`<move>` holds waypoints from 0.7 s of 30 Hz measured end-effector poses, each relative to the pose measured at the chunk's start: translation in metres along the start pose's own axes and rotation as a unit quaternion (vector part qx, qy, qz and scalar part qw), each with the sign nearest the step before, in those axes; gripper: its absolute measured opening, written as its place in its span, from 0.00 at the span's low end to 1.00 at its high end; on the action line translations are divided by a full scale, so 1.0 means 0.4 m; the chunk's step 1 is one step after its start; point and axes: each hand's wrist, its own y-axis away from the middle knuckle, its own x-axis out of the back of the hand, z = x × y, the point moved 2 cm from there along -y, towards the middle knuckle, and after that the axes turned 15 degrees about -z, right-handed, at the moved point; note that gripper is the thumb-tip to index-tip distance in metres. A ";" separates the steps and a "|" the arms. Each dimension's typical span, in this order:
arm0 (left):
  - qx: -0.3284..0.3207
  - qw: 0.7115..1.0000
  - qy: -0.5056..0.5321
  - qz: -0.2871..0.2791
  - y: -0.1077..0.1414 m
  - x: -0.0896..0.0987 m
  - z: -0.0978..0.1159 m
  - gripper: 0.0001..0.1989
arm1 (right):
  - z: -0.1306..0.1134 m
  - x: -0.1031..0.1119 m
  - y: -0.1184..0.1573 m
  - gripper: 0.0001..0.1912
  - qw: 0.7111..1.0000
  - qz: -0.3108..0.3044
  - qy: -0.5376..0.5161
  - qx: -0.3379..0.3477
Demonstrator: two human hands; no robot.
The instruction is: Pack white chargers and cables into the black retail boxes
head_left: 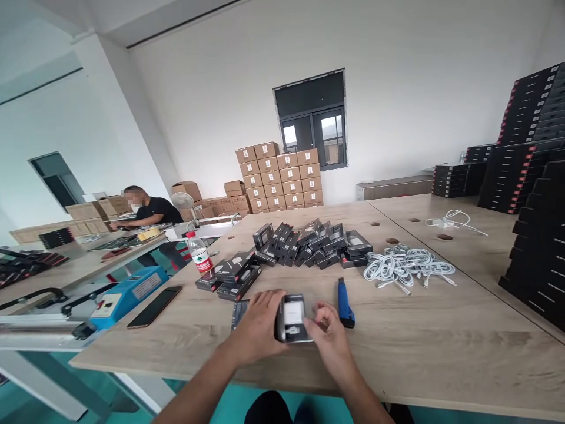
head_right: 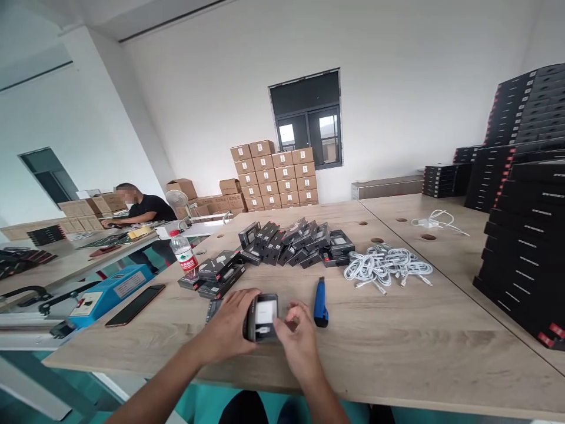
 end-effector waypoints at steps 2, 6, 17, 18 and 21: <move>0.026 0.999 0.003 -0.039 0.013 0.015 -0.070 0.46 | 0.012 0.015 -0.002 0.22 0.993 0.027 -0.115 -0.028; 0.092 0.989 0.049 -0.102 0.039 0.048 -0.189 0.57 | 0.015 0.029 -0.001 0.21 0.971 0.081 -0.222 -0.044; 0.011 0.608 0.755 -0.245 -0.096 -0.092 -0.028 0.22 | -0.059 0.058 -0.060 0.31 0.997 0.054 -0.043 -0.031; -0.010 0.591 0.775 -0.226 -0.114 -0.114 -0.014 0.20 | -0.081 0.073 -0.070 0.30 0.995 0.082 0.046 0.015; -0.051 0.558 0.819 -0.122 -0.150 -0.159 0.003 0.17 | -0.145 0.093 -0.070 0.14 0.931 0.058 0.329 0.146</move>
